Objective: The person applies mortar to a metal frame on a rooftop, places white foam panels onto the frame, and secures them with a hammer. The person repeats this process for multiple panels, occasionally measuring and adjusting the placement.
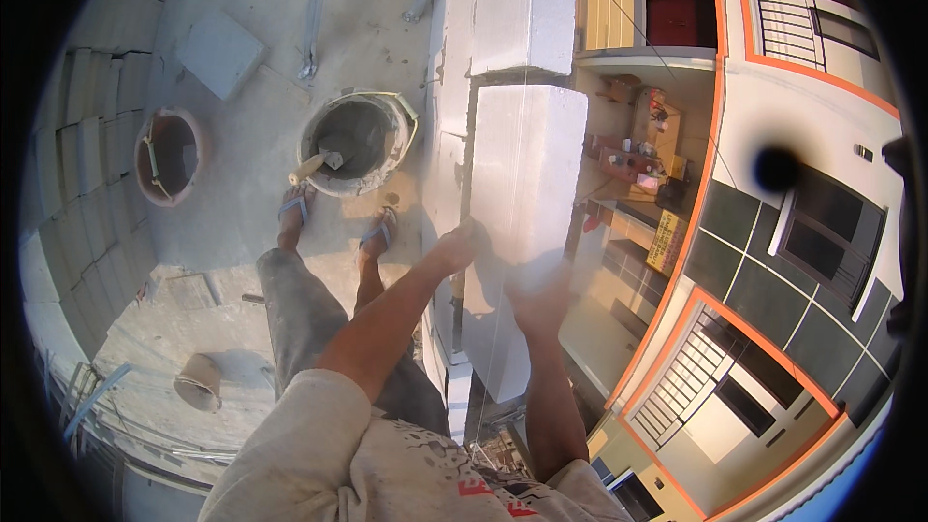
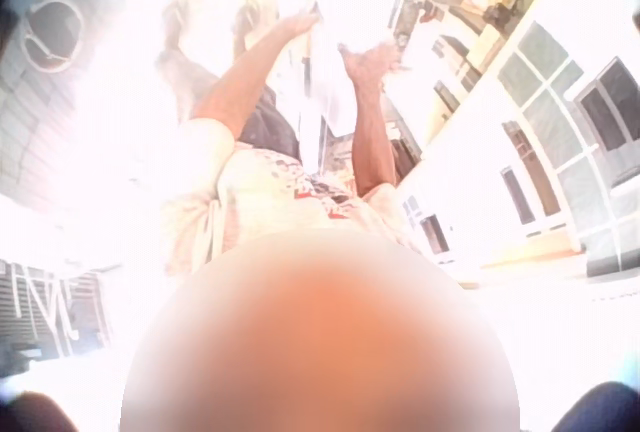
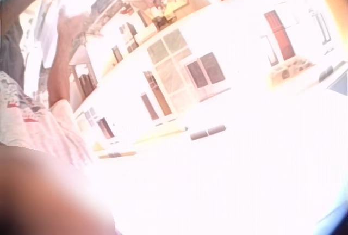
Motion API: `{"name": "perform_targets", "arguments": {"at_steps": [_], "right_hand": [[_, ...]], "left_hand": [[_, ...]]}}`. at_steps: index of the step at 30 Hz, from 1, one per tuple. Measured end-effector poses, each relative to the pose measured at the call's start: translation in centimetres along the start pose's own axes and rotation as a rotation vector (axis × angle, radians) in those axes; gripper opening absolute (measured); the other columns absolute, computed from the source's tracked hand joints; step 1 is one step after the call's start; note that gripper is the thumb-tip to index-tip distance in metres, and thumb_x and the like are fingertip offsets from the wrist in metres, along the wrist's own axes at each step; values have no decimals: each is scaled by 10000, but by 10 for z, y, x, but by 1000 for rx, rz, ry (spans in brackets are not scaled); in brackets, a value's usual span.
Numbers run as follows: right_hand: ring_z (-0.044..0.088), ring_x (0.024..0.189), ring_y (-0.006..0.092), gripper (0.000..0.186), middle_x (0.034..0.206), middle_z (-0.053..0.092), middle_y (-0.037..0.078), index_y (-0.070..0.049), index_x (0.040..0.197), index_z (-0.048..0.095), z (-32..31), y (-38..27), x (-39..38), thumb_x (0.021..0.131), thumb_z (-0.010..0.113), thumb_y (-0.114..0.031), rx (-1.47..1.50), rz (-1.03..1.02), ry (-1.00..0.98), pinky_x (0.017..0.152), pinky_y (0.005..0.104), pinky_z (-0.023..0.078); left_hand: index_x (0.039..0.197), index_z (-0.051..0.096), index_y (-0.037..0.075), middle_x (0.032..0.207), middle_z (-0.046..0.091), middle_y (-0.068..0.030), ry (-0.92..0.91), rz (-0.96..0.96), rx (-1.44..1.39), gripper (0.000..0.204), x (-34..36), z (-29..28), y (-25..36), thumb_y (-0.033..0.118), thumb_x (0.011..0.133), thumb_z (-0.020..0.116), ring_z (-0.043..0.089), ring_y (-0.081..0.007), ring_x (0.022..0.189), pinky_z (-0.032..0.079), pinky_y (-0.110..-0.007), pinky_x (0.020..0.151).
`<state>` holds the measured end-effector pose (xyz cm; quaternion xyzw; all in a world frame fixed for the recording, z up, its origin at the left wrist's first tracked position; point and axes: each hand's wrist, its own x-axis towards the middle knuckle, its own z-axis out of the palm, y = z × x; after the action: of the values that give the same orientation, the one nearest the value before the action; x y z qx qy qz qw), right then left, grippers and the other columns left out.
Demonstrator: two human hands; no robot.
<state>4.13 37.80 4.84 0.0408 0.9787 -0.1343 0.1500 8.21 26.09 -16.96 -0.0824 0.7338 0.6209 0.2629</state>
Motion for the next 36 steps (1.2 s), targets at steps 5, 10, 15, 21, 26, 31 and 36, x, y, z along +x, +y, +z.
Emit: {"name": "perform_targets", "arguments": {"at_steps": [5, 10, 15, 21, 26, 31, 36], "right_hand": [[492, 1163, 435, 1017, 1227, 480, 279, 112, 1353, 295, 9, -12, 10, 646, 860, -354, -49, 51, -79, 958, 478, 431], [483, 1172, 441, 1011, 1260, 456, 280, 108, 1355, 294, 13, -22, 18, 656, 853, -362, -121, 51, -126, 971, 482, 422], [475, 1178, 452, 1035, 1270, 447, 290, 117, 1363, 280, 15, -23, 17, 661, 846, -391, -126, 42, -145, 978, 488, 420], [475, 1177, 456, 1076, 1266, 444, 306, 145, 1366, 252, 18, -22, 17, 666, 833, -431, -140, 51, -155, 976, 478, 426], [492, 1145, 432, 1010, 1228, 467, 277, 116, 1318, 305, 18, -26, 19, 643, 854, -396, -69, 41, -141, 950, 467, 433], [497, 1129, 411, 962, 1189, 487, 254, 97, 1278, 338, 20, -31, 17, 637, 859, -396, -36, 67, -130, 932, 467, 435], [501, 1108, 409, 970, 1170, 488, 262, 102, 1273, 339, 26, -28, 15, 647, 849, -436, -66, 31, -101, 922, 472, 438]], "left_hand": [[1439, 311, 22, 1317, 515, -286, 238, 49, -24, 651, 2, 4, -9, 287, 881, 516, 503, -408, 1236, 414, -415, 1030], [1325, 472, -113, 1453, 367, -317, -84, -96, -20, 545, 6, -34, 23, 177, 864, 463, 378, -392, 1361, 286, -346, 1163], [1268, 535, -107, 1451, 369, -316, -55, -218, -153, 471, -5, -60, 52, 143, 877, 451, 431, -424, 1312, 340, -375, 1131], [1434, 376, -12, 1305, 534, -264, -5, -207, -76, 581, 3, -45, 25, 175, 888, 443, 545, -381, 1189, 422, -383, 1026], [1418, 427, 28, 1254, 584, -251, 136, -108, -38, 558, 9, -18, 0, 177, 881, 434, 582, -377, 1141, 459, -381, 982], [1432, 417, 52, 1223, 603, -239, 93, -74, -83, 561, 19, -12, -16, 171, 884, 435, 600, -368, 1108, 481, -392, 926], [1377, 404, -91, 1339, 476, -302, 0, -74, -13, 586, 15, -23, -7, 121, 834, 460, 538, -390, 1197, 428, -371, 1009]]}}
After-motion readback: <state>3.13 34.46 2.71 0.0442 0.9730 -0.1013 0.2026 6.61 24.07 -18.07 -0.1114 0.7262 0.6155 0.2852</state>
